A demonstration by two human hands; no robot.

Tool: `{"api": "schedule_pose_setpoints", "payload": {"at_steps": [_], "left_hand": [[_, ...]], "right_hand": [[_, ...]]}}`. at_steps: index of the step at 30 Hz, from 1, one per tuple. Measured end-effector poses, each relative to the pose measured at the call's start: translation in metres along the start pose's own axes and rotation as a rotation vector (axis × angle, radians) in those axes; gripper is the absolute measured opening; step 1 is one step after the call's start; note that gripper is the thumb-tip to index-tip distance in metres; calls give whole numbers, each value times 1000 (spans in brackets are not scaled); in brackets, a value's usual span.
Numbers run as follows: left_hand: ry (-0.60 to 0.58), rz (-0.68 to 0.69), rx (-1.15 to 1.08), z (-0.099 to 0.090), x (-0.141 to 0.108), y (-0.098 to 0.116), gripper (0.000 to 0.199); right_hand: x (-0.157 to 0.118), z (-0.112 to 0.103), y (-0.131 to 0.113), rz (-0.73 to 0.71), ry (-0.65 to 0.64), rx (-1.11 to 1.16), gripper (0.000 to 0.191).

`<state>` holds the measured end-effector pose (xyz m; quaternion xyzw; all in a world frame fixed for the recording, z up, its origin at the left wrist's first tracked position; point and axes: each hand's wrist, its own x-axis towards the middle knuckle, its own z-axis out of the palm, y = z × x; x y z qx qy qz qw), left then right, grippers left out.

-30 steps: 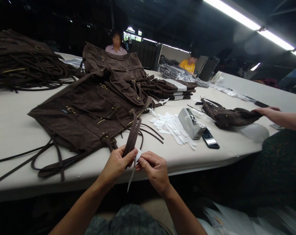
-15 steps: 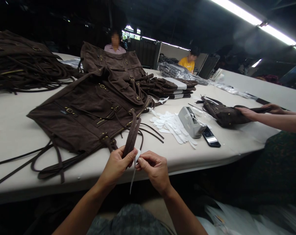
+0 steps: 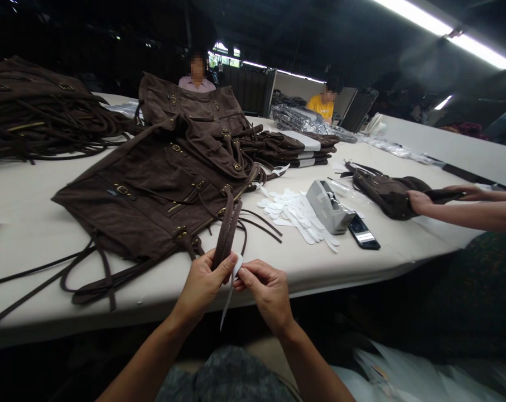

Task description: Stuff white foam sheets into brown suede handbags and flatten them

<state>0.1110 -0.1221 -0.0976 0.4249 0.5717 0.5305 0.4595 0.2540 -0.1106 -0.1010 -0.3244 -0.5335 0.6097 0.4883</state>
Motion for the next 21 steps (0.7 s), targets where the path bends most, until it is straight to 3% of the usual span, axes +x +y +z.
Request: {"api": "schedule_pose_setpoints", "payload": {"at_steps": [10,21], "left_hand": [[27,1,34,0,-1,-1,43],[213,73,162,10,-5,-7,37]], "right_hand": [[1,0,1,-15,18,-24,12],[4,5,2,120,153,-48,18]]}}
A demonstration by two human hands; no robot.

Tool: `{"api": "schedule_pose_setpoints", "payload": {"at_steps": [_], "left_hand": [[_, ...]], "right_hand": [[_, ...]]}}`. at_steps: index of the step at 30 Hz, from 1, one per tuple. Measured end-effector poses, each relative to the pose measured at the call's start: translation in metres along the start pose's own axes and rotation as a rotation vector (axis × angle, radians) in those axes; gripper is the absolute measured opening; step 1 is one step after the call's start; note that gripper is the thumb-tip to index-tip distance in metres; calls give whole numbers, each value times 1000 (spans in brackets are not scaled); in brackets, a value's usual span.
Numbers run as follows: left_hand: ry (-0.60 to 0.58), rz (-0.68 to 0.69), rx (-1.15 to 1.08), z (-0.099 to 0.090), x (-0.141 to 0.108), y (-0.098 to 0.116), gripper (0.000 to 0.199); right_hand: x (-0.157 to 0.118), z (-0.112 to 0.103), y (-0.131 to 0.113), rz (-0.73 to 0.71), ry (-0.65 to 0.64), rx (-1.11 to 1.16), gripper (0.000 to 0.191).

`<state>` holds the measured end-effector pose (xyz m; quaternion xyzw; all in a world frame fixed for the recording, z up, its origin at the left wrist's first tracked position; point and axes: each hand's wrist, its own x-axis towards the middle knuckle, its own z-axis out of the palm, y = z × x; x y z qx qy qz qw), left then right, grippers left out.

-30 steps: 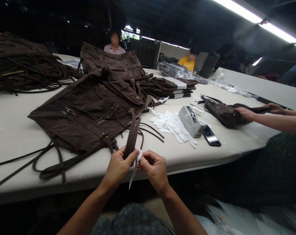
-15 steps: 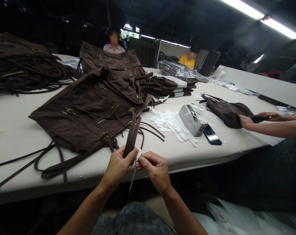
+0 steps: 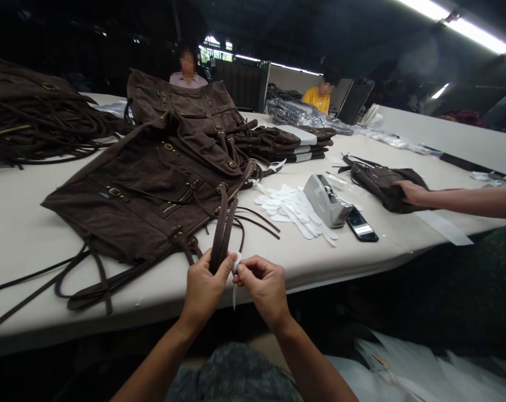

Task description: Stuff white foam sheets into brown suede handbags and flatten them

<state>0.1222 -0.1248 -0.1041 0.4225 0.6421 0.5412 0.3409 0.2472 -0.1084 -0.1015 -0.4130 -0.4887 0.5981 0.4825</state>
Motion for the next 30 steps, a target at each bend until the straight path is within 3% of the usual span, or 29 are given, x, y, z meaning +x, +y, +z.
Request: {"api": "schedule_pose_setpoints", "payload": {"at_steps": [5,13,18,30], "left_hand": [[-11,-9,12,0,0,0,38],[-196,-106,-71,-10,8,2,47],[-209,-118,-107,-13,8,2,46],[-406,-48,32,-22,13,11,39]], "right_hand": [[2,0,1,6,14,2,18],[5,-1,-1,120,-85,162,21],[4,-1,3,126,-111,256,28],[6,-23,4,396,-250,387,36]]}}
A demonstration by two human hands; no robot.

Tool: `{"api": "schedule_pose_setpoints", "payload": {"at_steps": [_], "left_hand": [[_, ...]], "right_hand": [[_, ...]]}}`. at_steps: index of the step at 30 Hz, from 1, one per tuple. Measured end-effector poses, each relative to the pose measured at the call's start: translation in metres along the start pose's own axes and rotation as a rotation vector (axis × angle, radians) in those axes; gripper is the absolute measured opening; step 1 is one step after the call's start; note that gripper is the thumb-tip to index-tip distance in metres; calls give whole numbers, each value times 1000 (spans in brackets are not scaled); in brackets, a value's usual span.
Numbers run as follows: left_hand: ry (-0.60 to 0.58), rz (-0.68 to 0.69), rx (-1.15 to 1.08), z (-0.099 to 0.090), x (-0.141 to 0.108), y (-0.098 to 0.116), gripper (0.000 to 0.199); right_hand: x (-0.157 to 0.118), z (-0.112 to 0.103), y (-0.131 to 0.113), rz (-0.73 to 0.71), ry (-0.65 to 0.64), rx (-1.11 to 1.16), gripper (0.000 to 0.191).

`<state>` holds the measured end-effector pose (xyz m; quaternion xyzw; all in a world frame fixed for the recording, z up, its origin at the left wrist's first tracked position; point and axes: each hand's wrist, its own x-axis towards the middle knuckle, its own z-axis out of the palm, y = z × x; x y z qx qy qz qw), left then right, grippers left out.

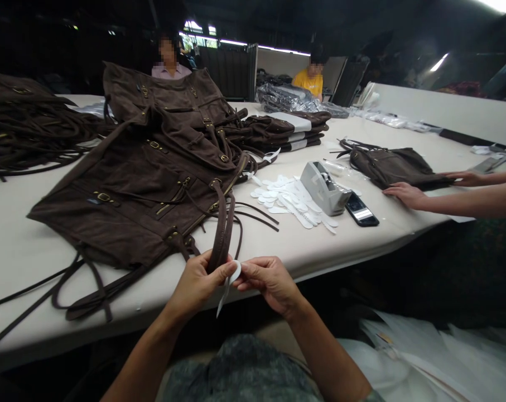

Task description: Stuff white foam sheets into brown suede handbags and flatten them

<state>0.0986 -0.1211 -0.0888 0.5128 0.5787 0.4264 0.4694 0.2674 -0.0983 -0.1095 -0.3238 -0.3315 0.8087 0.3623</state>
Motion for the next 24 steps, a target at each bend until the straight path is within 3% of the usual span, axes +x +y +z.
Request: {"api": "schedule_pose_setpoints", "payload": {"at_steps": [9,24], "left_hand": [[-83,41,140,-8,2,1,33],[-99,42,209,-6,2,-1,33]], "right_hand": [[2,-10,2,86,-77,23,32],[4,-6,-5,85,-6,-43,27]]}}
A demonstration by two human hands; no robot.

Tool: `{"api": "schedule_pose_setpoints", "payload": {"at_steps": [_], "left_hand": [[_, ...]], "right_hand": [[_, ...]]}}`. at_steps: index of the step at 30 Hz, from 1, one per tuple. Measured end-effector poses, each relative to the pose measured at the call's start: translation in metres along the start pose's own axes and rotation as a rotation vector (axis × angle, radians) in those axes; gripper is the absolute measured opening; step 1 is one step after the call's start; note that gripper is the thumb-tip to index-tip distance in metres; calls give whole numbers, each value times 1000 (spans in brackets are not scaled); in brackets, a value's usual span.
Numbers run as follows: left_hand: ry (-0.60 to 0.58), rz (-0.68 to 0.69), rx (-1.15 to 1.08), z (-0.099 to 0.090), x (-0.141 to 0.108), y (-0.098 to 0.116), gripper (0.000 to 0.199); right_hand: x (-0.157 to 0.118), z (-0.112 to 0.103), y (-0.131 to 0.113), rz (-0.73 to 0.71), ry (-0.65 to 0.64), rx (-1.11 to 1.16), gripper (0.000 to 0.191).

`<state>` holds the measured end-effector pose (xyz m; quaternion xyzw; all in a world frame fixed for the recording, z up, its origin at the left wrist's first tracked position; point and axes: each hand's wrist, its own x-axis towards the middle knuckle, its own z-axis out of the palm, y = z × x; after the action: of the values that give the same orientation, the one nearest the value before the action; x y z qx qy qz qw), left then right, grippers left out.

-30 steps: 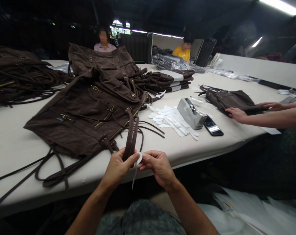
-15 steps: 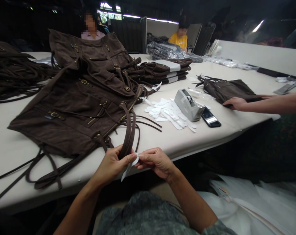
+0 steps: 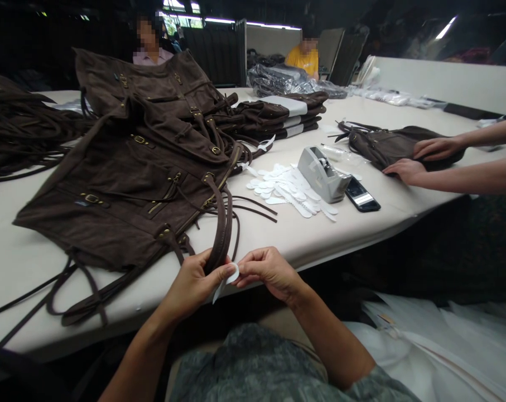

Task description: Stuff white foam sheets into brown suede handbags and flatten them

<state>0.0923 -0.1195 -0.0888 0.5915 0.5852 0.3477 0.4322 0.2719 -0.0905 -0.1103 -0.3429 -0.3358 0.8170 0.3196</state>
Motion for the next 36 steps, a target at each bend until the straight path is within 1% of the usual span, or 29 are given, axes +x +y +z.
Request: {"api": "schedule_pose_setpoints", "payload": {"at_steps": [3,5,7,9,11,13,15,18,19,20,21,23,25,26,27,28,29,30,31,33,34,35,36], "left_hand": [[20,11,11,0,0,-1,32],[64,18,21,2,-1,-2,31],[135,36,41,7,-3,-4,32],[194,67,69,11,-6,-5,34],[213,85,82,16,-8,-6,39],[224,61,52,18,-9,-7,42],[248,7,-9,18,-9,-6,41],[342,-75,-101,13,-6,-4,42],[385,-94,-135,10,-5,-4,43],[429,-106,-176,7,-3,-5,43],[463,-113,-224,5,-2,-6,43],[502,-120,-338,0,1,-9,44],[527,-122,-428,-2,3,-11,46],[541,-123,-454,-2,4,-12,47],[550,-123,-471,-1,5,-12,48],[555,-122,-479,0,5,-11,48],[552,-124,-482,2,5,-10,48],[546,-129,-486,3,4,-10,48],[540,-134,-489,4,4,-9,49],[529,-138,-491,5,2,-8,49],[526,-136,-491,4,1,-8,50],[521,-133,-490,4,0,-9,50],[516,-131,-488,3,-1,-9,51]], "right_hand": [[2,1,3,-6,-6,15,25],[2,3,4,-22,6,32,26],[3,7,4,-70,55,50,29],[4,12,4,-154,134,47,31],[5,18,5,-244,199,16,31],[6,23,7,-303,221,-26,29],[7,25,9,-321,211,-50,27],[5,17,0,-360,226,-57,25],[3,10,-8,-419,259,-56,24],[-1,3,-20,-515,313,-63,22],[-4,-6,-34,-644,391,-87,20],[-11,-24,-69,-956,602,-207,16],[-12,-42,-106,-1243,852,-426,14],[-10,-49,-123,-1354,961,-554,14],[-5,-57,-138,-1439,1047,-690,14],[2,-64,-150,-1490,1100,-834,15],[12,-71,-158,-1498,1122,-991,15],[22,-79,-164,-1448,1112,-1157,15],[33,-85,-166,-1329,1061,-1318,17],[53,-97,-163,-997,887,-1546,22],[60,-100,-157,-851,804,-1607,25],[64,-101,-149,-762,744,-1620,29],[65,-98,-138,-740,708,-1576,30]]}}
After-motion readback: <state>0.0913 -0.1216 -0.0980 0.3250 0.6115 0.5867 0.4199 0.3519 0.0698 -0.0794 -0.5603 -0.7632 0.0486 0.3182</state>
